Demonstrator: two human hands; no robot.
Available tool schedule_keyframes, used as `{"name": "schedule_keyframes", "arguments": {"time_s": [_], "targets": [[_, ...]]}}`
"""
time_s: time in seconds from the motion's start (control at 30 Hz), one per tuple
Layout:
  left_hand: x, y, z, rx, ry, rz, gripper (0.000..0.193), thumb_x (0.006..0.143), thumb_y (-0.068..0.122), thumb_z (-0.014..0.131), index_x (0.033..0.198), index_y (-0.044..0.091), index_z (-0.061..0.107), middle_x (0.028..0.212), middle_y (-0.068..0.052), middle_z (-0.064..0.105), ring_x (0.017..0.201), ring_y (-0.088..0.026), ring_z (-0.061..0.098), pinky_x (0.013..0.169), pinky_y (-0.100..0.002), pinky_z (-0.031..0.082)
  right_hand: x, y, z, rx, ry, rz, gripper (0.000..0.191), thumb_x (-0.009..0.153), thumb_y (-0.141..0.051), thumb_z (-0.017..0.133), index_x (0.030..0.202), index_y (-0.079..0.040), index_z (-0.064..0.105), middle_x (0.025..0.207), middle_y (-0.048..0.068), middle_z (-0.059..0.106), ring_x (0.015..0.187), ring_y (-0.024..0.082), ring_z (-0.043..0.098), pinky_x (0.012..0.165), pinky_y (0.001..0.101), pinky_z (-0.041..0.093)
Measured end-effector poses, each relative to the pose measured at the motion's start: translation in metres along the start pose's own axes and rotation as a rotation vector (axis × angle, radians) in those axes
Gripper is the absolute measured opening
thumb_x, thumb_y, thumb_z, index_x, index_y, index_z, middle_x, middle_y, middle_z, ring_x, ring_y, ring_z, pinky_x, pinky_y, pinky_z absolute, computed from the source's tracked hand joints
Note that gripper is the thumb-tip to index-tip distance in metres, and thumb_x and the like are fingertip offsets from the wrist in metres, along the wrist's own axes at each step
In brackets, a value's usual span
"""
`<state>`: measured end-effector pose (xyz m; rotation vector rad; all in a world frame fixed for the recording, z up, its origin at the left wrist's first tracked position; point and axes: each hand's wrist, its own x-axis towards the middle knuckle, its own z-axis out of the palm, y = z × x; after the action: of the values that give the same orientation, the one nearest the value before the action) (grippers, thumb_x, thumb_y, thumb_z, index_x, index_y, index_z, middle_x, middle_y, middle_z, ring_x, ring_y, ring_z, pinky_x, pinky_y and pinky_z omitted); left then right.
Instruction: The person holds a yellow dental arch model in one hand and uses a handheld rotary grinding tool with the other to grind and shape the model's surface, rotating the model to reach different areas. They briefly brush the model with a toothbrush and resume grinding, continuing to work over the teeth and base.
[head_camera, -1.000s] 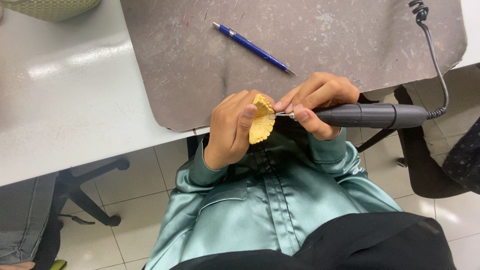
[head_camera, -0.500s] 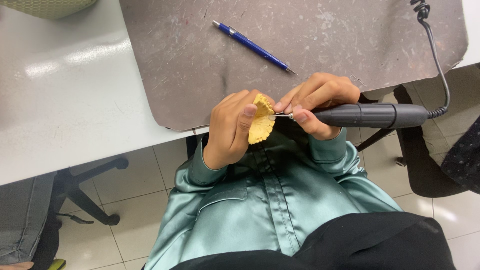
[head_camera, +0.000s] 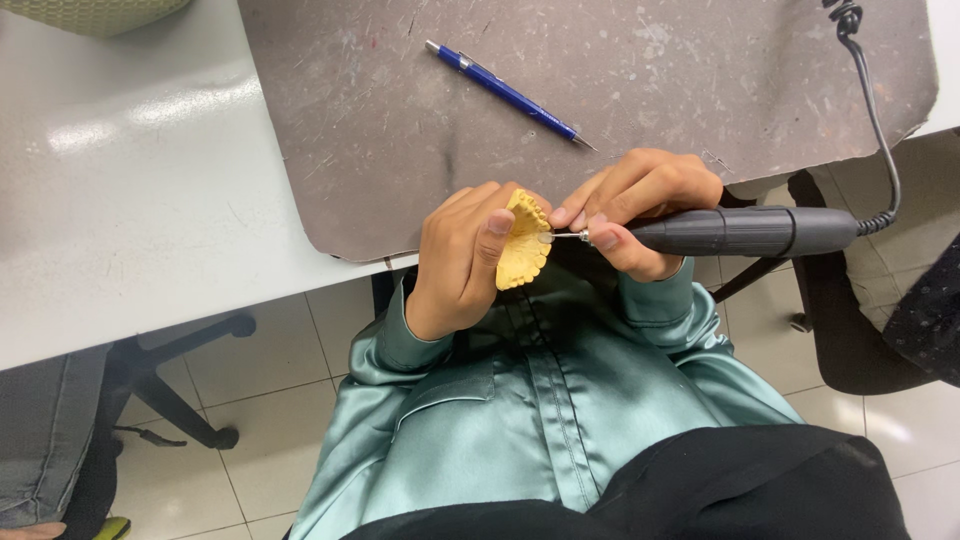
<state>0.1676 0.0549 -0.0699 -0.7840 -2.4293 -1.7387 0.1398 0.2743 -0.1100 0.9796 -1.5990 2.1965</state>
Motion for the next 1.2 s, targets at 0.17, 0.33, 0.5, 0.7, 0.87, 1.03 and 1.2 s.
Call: {"name": "schedule_keyframes", "arguments": {"time_s": [0.17,0.33,0.5,0.7,0.87,1.03,1.2], "targets": [[0.0007,-0.0006,0.0015,-0.004,0.001,-0.002,0.058,0.119,0.039,0.02,0.108,0.008,0.068,0.087,-0.007,0.066,0.078,-0.027,0.06,0.077,-0.037,0.045,0.0017,0.0012,-0.0007,-0.016,-0.023,-0.035,0.014,0.093,-0.004,0.071,0.087,0.001,0.06,0.081,0.012,0.065,0.08,0.031,0.077,0.072,0.036,0.07],[0.0005,-0.0005,0.0015,0.007,0.01,0.009,0.059,0.12,0.04,0.019,0.109,0.008,0.068,0.088,-0.008,0.066,0.079,-0.027,0.06,0.078,-0.038,0.045,0.0022,0.0033,-0.002,-0.022,-0.026,-0.06,0.014,0.093,-0.004,0.072,0.088,0.001,0.06,0.081,0.012,0.065,0.079,0.03,0.077,0.073,0.0368,0.07],[0.0004,-0.0001,0.0014,0.016,0.015,0.004,0.059,0.12,0.039,0.019,0.109,0.008,0.068,0.088,-0.008,0.066,0.079,-0.027,0.06,0.077,-0.038,0.045,0.0017,0.0042,-0.0013,-0.025,-0.016,-0.066,0.014,0.093,-0.004,0.072,0.088,0.001,0.06,0.082,0.013,0.065,0.079,0.03,0.077,0.073,0.0363,0.07],[-0.0014,0.0,0.0026,0.022,0.023,0.01,0.058,0.12,0.039,0.019,0.109,0.008,0.067,0.091,-0.008,0.066,0.081,-0.028,0.061,0.079,-0.038,0.045,-0.0001,0.0054,-0.0013,-0.037,-0.023,-0.082,0.014,0.092,-0.004,0.072,0.089,0.002,0.06,0.082,0.013,0.065,0.078,0.03,0.077,0.072,0.0357,0.07],[-0.0014,-0.0006,0.0033,0.028,0.028,0.02,0.059,0.121,0.039,0.019,0.11,0.008,0.067,0.092,-0.008,0.067,0.081,-0.028,0.061,0.078,-0.038,0.045,0.0007,0.0074,-0.0018,-0.039,-0.024,-0.099,0.013,0.092,-0.003,0.072,0.089,0.002,0.06,0.081,0.013,0.065,0.077,0.029,0.077,0.072,0.0362,0.07],[-0.0015,-0.001,0.0032,0.022,0.021,0.017,0.059,0.12,0.04,0.019,0.11,0.008,0.067,0.092,-0.008,0.067,0.081,-0.027,0.061,0.079,-0.038,0.046,0.0009,0.0061,-0.0024,-0.05,-0.039,-0.092,0.013,0.091,-0.003,0.071,0.088,0.002,0.06,0.082,0.013,0.065,0.077,0.029,0.077,0.074,0.037,0.07],[-0.0035,-0.0026,0.0042,0.017,0.01,0.016,0.06,0.12,0.04,0.018,0.11,0.008,0.068,0.092,-0.007,0.067,0.081,-0.027,0.061,0.079,-0.038,0.046,-0.001,0.0069,-0.0019,-0.043,-0.04,-0.101,0.013,0.091,-0.002,0.071,0.088,0.001,0.059,0.081,0.012,0.065,0.077,0.028,0.077,0.072,0.0361,0.07]]}}
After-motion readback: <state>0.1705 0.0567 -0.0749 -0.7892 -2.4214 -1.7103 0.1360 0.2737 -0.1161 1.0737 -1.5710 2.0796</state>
